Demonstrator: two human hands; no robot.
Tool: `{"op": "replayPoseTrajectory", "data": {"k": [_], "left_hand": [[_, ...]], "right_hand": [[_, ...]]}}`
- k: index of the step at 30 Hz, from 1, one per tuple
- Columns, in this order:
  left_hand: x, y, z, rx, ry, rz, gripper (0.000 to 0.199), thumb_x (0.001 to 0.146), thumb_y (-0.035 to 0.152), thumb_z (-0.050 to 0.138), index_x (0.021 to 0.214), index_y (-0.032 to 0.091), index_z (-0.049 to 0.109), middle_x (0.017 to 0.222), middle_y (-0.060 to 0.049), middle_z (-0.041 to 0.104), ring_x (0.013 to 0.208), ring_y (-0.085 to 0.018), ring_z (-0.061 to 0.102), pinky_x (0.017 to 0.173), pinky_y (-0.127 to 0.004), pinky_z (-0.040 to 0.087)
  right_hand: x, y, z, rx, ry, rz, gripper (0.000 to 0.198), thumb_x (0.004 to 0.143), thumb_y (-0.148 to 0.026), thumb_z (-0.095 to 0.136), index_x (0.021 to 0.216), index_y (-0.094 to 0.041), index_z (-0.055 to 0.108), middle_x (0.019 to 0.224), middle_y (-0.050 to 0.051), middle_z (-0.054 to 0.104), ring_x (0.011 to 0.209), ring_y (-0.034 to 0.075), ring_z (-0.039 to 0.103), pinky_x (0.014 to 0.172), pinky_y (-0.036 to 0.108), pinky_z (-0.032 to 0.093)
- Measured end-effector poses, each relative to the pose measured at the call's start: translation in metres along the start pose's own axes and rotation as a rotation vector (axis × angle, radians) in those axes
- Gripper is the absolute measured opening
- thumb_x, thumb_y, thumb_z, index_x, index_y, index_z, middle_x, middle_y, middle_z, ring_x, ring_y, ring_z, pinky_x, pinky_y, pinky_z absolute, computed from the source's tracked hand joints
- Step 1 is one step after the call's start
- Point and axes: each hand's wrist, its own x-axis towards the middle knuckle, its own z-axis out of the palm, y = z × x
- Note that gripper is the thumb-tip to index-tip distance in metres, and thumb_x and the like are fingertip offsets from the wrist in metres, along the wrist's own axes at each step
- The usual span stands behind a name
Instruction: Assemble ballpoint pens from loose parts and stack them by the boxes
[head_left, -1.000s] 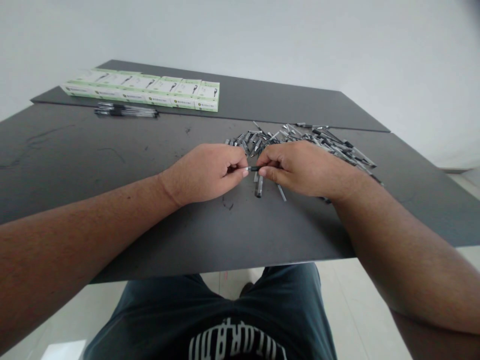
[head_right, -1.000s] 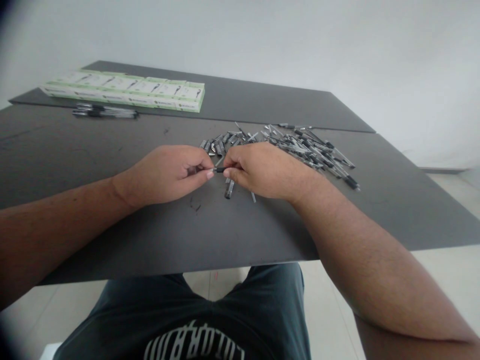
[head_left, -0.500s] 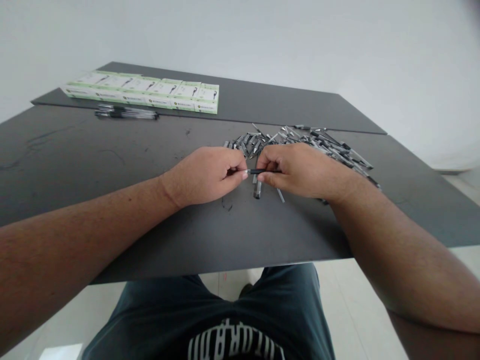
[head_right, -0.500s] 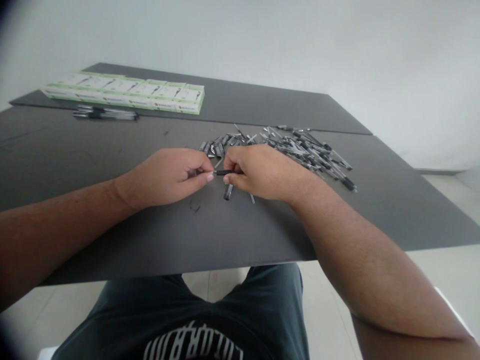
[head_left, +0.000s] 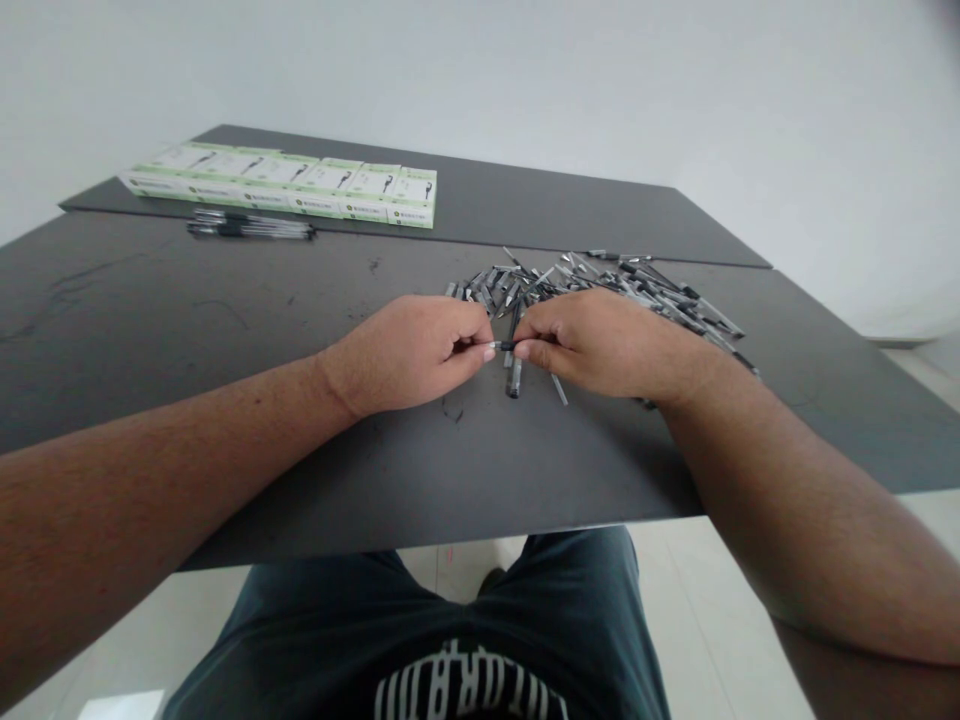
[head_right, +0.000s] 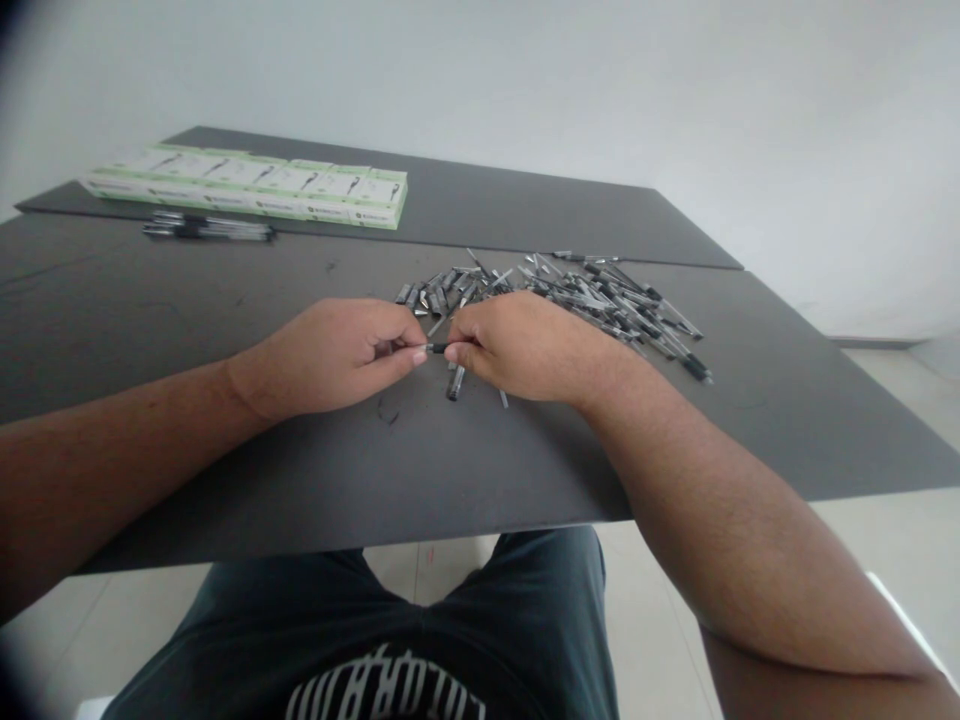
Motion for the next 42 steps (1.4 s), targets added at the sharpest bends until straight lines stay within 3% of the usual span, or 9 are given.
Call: {"op": "replayPoseTrajectory", "data": {"k": [2,7,13,30,42], "left_hand": [[-0.0004,0.0004,-0.0002,0.003,0.0,-0.001,0.024,0.107,0.037,0.06,0.098,0.023,0.077,0.084,-0.003,0.077,0.081,-0.023,0.071,0.077,-0.035,0.047],[-0.001,0.0003,-0.0008,0.007,0.006,0.0,0.023,0.106,0.037,0.061,0.099,0.023,0.078,0.084,-0.003,0.078,0.08,-0.022,0.072,0.076,-0.035,0.047],[-0.0005,-0.0002,-0.0011,-0.005,0.008,0.008,0.023,0.107,0.036,0.061,0.098,0.023,0.077,0.084,-0.003,0.078,0.081,-0.022,0.072,0.075,-0.035,0.046],[-0.0009,-0.0007,-0.0034,-0.056,0.006,0.019,0.022,0.108,0.033,0.061,0.098,0.021,0.076,0.086,-0.004,0.077,0.081,-0.022,0.07,0.079,-0.035,0.048],[-0.0012,-0.0006,-0.0048,-0.057,-0.024,0.021,0.022,0.109,0.033,0.061,0.098,0.022,0.076,0.088,-0.005,0.079,0.084,-0.023,0.072,0.08,-0.036,0.05]], "right_hand": [[-0.0001,0.0,0.0,-0.005,-0.003,-0.017,0.027,0.112,-0.033,0.061,0.101,-0.022,0.084,0.086,0.004,0.08,0.076,0.02,0.065,0.074,0.034,0.039],[-0.0007,0.0003,0.0012,0.062,0.027,0.04,0.015,0.104,-0.032,0.075,0.111,-0.022,0.084,0.088,0.001,0.081,0.077,0.019,0.067,0.074,0.032,0.04],[-0.0003,0.0004,0.001,0.043,0.03,0.003,0.019,0.108,-0.033,0.068,0.106,-0.022,0.084,0.085,0.002,0.079,0.074,0.019,0.065,0.074,0.033,0.039],[0.0008,0.0028,0.0013,0.153,0.029,0.031,0.014,0.099,-0.026,0.078,0.112,-0.023,0.082,0.093,0.001,0.083,0.081,0.019,0.07,0.076,0.03,0.044],[0.0014,0.0009,-0.0005,0.048,-0.015,-0.044,0.024,0.112,-0.03,0.063,0.108,-0.021,0.085,0.099,0.008,0.086,0.089,0.023,0.072,0.082,0.034,0.045]]}}
